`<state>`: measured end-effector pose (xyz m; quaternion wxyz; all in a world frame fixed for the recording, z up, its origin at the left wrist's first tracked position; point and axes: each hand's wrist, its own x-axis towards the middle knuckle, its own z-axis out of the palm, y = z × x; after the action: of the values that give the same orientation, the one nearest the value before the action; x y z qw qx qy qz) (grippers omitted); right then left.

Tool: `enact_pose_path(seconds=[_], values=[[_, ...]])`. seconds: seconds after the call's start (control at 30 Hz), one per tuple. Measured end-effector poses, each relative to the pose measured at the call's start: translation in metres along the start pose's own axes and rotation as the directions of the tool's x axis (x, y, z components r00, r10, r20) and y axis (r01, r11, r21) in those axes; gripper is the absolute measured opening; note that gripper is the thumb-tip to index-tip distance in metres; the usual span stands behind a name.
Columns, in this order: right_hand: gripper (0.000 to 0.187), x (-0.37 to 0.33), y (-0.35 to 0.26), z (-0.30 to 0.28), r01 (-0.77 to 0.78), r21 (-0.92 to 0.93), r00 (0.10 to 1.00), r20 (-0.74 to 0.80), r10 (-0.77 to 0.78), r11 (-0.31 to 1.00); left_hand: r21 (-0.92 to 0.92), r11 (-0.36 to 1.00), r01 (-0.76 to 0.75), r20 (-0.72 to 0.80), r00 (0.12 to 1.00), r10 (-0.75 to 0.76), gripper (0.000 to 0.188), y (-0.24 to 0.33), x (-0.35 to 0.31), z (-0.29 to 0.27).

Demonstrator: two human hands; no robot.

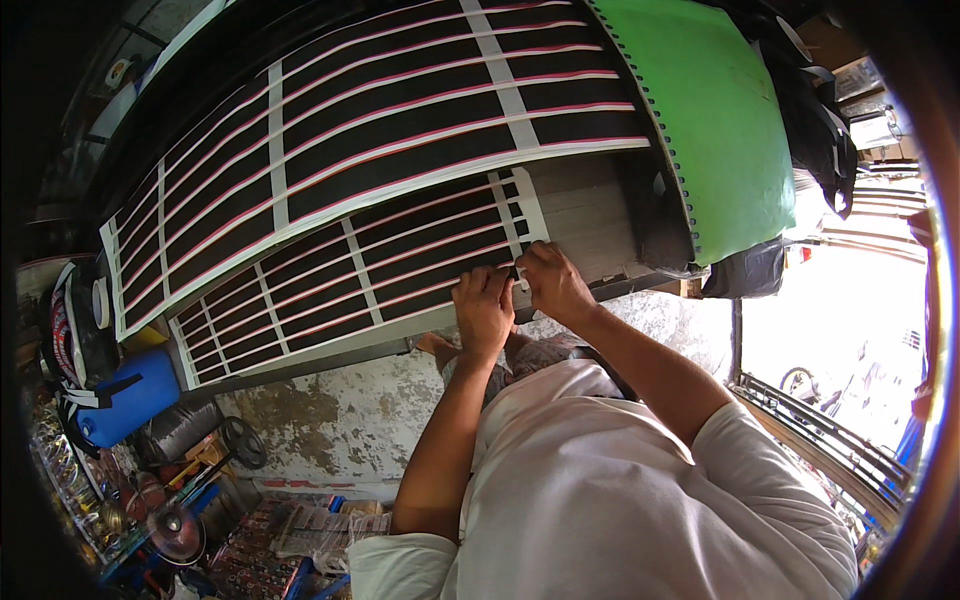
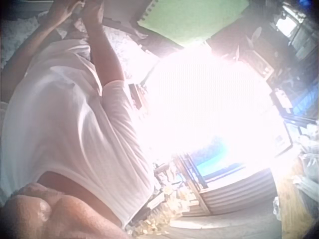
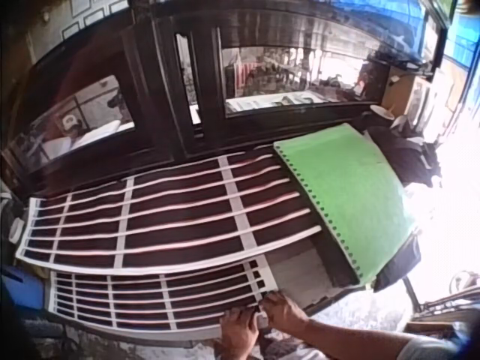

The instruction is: The person aligns and presses a white plastic vent grille onto a black base unit. They repeatedly adjust the position and press down on the slats to secure the fit. The person then removes a green protective sheet from the side of the unit.

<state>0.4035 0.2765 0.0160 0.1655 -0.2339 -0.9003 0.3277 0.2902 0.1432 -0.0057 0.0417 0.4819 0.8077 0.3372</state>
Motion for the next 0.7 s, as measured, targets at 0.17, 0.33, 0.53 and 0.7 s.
enact_pose_path(seconds=[0.17, 0.33, 0.53, 0.7], values=[[0.024, 0.009, 0.002, -0.007, 0.057, -0.068, 0.989, 0.138, -0.047, 0.996, -0.014, 1.0, -0.004, -0.018, 1.0, 0.004, 0.024, -0.001, 0.0, 0.001], [0.019, 0.01, 0.013, -0.01, 0.213, -0.213, 0.962, 0.216, -0.167, 0.954, -0.032, 0.999, -0.008, -0.021, 1.0, 0.007, 0.024, -0.001, 0.002, 0.0], [0.016, 0.012, 0.014, -0.015, 0.282, -0.359, 0.933, 0.318, -0.167, 0.89, -0.083, 0.996, -0.013, -0.034, 0.999, 0.01, 0.022, -0.006, -0.001, 0.0], [0.017, 0.012, 0.011, -0.012, 0.238, -0.33, 0.94, 0.313, -0.132, 0.914, -0.089, 0.996, -0.011, -0.048, 0.999, 0.007, 0.021, -0.005, 0.0, 0.0]])
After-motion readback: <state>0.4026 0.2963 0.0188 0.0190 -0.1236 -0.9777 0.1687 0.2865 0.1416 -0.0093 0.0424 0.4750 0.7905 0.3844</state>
